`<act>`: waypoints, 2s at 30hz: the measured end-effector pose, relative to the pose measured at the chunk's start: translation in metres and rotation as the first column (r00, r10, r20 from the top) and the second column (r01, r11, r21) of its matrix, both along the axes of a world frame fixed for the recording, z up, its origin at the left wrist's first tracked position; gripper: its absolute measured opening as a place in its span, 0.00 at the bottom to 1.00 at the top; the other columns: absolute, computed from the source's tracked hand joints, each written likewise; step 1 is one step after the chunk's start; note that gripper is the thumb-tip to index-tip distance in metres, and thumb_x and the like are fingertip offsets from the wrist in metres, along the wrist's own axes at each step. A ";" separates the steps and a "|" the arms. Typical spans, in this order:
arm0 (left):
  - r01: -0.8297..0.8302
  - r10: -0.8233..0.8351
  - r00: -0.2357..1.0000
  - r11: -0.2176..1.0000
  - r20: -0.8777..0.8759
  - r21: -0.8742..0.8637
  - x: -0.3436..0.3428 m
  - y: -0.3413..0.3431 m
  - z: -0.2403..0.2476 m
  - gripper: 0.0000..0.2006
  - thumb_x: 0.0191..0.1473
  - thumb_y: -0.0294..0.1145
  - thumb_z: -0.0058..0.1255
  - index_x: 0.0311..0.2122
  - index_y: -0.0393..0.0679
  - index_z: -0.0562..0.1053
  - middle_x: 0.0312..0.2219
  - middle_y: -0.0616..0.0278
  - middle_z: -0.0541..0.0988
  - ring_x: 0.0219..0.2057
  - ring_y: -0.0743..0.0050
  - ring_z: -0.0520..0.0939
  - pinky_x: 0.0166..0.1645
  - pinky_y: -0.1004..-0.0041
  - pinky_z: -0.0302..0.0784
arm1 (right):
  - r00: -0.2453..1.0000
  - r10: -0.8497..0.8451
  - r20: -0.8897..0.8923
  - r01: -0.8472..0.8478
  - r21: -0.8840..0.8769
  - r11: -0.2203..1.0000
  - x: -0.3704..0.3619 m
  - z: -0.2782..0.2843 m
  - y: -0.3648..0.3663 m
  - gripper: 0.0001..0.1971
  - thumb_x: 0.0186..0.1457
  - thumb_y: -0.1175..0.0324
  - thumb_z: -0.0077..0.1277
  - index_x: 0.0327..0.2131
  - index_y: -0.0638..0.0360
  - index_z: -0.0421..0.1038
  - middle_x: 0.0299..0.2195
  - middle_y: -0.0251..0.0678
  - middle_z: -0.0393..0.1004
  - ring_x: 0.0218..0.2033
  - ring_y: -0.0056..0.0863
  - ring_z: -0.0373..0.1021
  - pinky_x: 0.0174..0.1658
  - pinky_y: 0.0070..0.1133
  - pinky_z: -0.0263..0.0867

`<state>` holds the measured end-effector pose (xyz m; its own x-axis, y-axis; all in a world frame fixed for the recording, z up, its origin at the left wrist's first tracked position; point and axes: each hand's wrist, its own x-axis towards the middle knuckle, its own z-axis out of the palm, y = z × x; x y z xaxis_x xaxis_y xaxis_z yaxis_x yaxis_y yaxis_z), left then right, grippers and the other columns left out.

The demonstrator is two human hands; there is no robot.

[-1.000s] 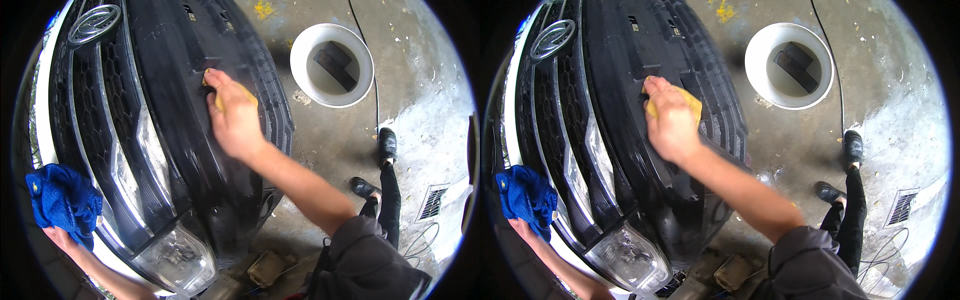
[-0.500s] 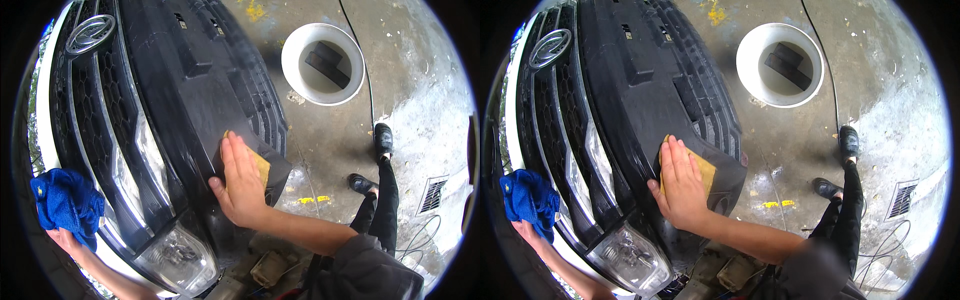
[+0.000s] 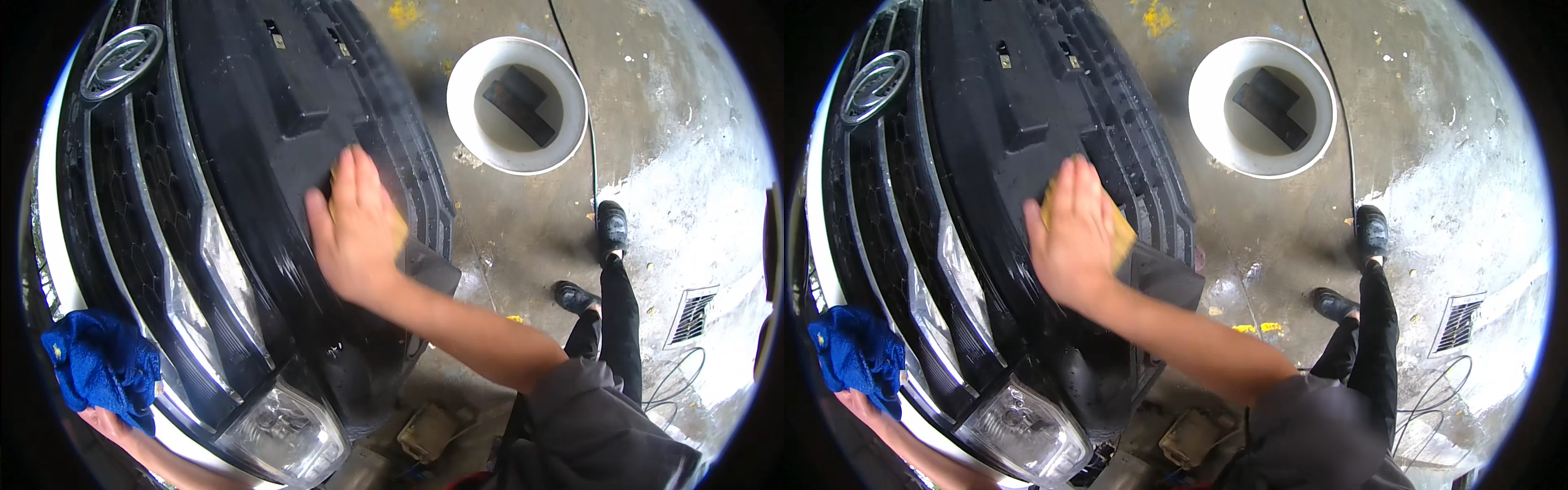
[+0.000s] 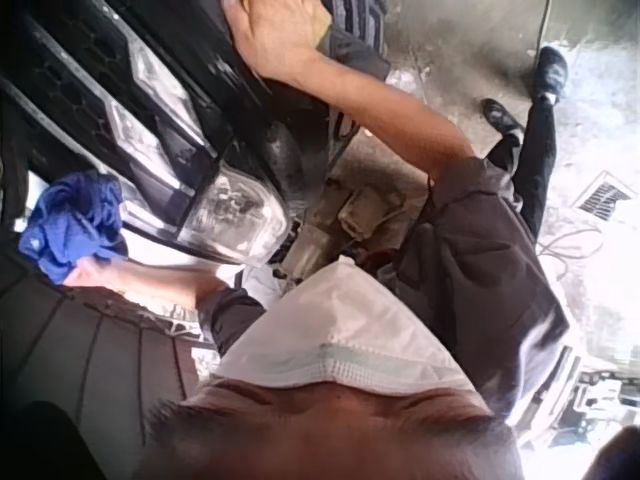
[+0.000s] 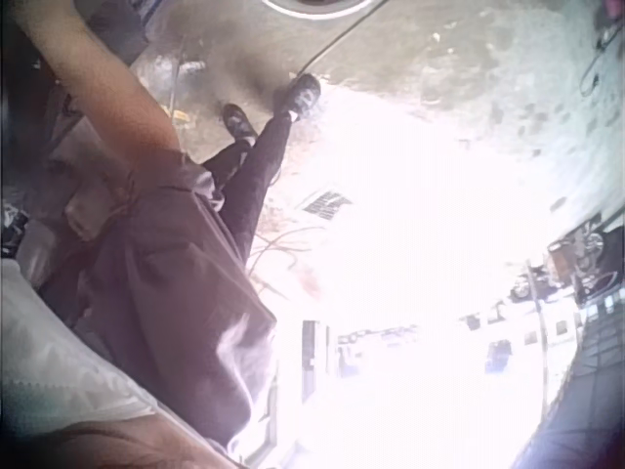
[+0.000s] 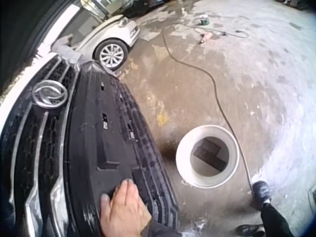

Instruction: The person scrubs the front bumper of a white car using a yellow sponge and a blue cloth, repeatedly dipping the sponge into a bucket of water. The person wipes the lower grille and bumper area, occasionally switching between the sponge and cloth.

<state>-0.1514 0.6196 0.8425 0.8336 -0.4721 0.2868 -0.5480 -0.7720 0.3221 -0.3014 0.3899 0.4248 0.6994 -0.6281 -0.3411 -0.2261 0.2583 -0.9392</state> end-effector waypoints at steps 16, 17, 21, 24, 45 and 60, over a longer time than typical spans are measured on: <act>-0.025 -0.018 0.970 0.985 0.244 0.171 -0.019 0.024 -0.004 0.29 0.64 0.40 0.56 0.65 0.34 0.69 0.58 0.45 0.78 0.57 0.49 0.80 0.66 0.52 0.71 | 0.937 0.111 0.332 -0.074 -0.123 0.990 -0.045 -0.047 0.004 0.35 0.62 0.75 0.55 0.71 0.65 0.57 0.71 0.53 0.58 0.72 0.55 0.55 0.73 0.44 0.51; -0.020 -0.028 0.964 0.984 0.263 0.179 -0.022 0.022 -0.001 0.29 0.64 0.40 0.55 0.65 0.34 0.69 0.58 0.45 0.78 0.57 0.48 0.80 0.66 0.51 0.71 | 0.935 0.122 0.333 -0.074 -0.151 0.986 -0.046 -0.049 0.001 0.34 0.62 0.74 0.54 0.70 0.65 0.57 0.71 0.53 0.58 0.72 0.54 0.55 0.73 0.44 0.51; 0.020 -0.094 0.941 0.974 0.324 0.225 -0.025 0.022 0.007 0.28 0.64 0.40 0.54 0.65 0.34 0.69 0.58 0.44 0.78 0.57 0.46 0.79 0.65 0.49 0.71 | 0.952 0.122 0.282 -0.041 -0.275 0.960 0.023 -0.069 -0.048 0.29 0.66 0.67 0.51 0.68 0.62 0.62 0.71 0.46 0.61 0.72 0.49 0.57 0.72 0.45 0.51; 0.022 -0.117 0.928 0.965 0.353 0.263 -0.030 0.035 0.012 0.28 0.65 0.40 0.53 0.64 0.34 0.69 0.58 0.44 0.77 0.57 0.45 0.79 0.65 0.48 0.71 | 0.937 0.155 0.313 -0.060 -0.293 0.954 0.018 -0.076 -0.045 0.31 0.64 0.67 0.54 0.69 0.60 0.61 0.70 0.44 0.62 0.72 0.48 0.57 0.72 0.46 0.51; 0.049 -0.328 0.853 0.824 0.405 0.565 -0.056 -0.002 0.012 0.25 0.69 0.41 0.46 0.63 0.34 0.70 0.57 0.40 0.76 0.56 0.36 0.77 0.64 0.39 0.71 | 0.794 0.414 0.445 -0.188 -0.468 0.863 0.069 -0.113 -0.119 0.40 0.48 0.70 0.61 0.68 0.56 0.65 0.71 0.37 0.62 0.73 0.41 0.57 0.73 0.41 0.52; 0.099 -0.337 0.845 0.862 0.415 0.498 -0.021 0.038 0.048 0.26 0.71 0.43 0.39 0.64 0.36 0.72 0.64 0.42 0.72 0.61 0.39 0.76 0.69 0.43 0.67 | 0.975 0.203 0.090 -0.207 0.035 0.978 -0.085 -0.022 0.014 0.42 0.56 0.72 0.60 0.71 0.71 0.52 0.72 0.59 0.54 0.73 0.55 0.53 0.74 0.41 0.49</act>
